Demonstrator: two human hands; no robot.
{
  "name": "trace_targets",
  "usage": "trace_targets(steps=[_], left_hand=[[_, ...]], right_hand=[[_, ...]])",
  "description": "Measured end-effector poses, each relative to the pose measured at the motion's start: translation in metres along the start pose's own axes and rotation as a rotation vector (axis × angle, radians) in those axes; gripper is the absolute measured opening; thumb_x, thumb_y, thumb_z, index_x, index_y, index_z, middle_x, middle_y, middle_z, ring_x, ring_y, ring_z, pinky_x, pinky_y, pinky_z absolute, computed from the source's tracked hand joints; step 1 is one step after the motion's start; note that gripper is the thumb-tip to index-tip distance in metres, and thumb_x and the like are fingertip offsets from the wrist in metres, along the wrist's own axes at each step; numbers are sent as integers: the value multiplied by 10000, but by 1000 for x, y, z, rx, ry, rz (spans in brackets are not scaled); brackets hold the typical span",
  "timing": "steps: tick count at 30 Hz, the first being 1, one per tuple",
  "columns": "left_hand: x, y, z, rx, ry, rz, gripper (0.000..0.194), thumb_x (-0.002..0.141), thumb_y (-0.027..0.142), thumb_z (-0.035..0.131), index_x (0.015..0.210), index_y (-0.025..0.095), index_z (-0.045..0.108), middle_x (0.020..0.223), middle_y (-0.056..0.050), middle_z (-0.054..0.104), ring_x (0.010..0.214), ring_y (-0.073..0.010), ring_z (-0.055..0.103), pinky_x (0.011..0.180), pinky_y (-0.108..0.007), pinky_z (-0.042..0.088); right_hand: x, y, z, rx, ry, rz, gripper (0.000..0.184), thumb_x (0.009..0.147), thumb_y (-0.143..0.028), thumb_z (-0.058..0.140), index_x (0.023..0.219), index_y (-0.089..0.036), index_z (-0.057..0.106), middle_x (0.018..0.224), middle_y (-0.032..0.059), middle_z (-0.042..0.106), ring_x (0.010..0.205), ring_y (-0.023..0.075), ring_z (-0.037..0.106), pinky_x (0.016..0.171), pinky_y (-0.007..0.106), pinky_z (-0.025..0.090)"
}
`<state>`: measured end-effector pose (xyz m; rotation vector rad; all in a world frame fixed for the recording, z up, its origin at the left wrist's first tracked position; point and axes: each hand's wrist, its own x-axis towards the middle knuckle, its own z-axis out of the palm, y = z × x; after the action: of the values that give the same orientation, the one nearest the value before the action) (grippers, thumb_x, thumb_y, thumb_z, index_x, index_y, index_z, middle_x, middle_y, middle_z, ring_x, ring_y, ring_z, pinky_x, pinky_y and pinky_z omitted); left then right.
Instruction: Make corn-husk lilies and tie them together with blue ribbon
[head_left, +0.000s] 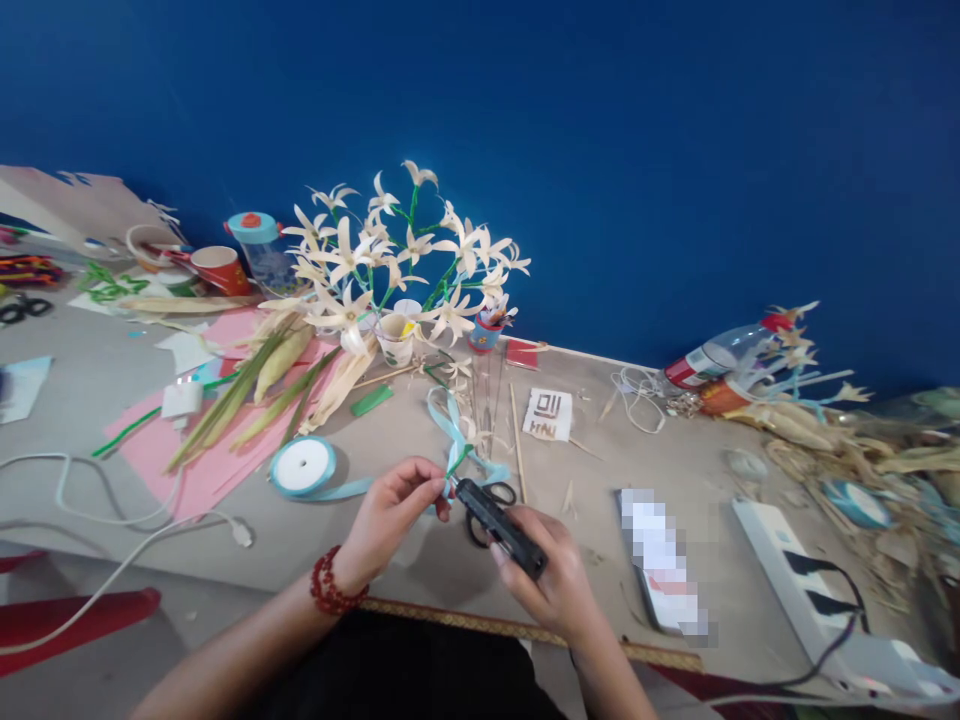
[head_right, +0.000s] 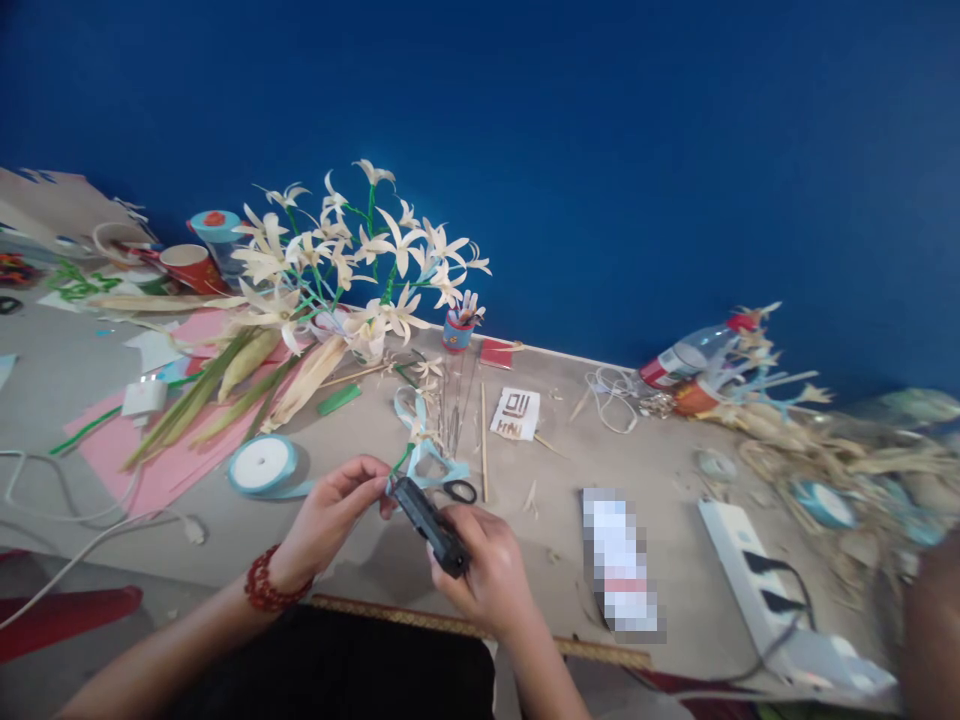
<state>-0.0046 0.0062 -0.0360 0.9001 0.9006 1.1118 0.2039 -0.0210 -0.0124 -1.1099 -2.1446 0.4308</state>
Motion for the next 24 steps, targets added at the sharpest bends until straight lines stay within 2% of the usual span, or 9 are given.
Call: trace_targets(steps=[24], left_hand=[[0,0,-3,11,0,-9,136,876,278,628,845,147,611,671,13,618,615,-106,590,654,-236,465]], right_hand=[[2,1,2,-52,-33,1,41,851,-224,459,870,-220,495,702,31,620,614,190,600,579,278,452]])
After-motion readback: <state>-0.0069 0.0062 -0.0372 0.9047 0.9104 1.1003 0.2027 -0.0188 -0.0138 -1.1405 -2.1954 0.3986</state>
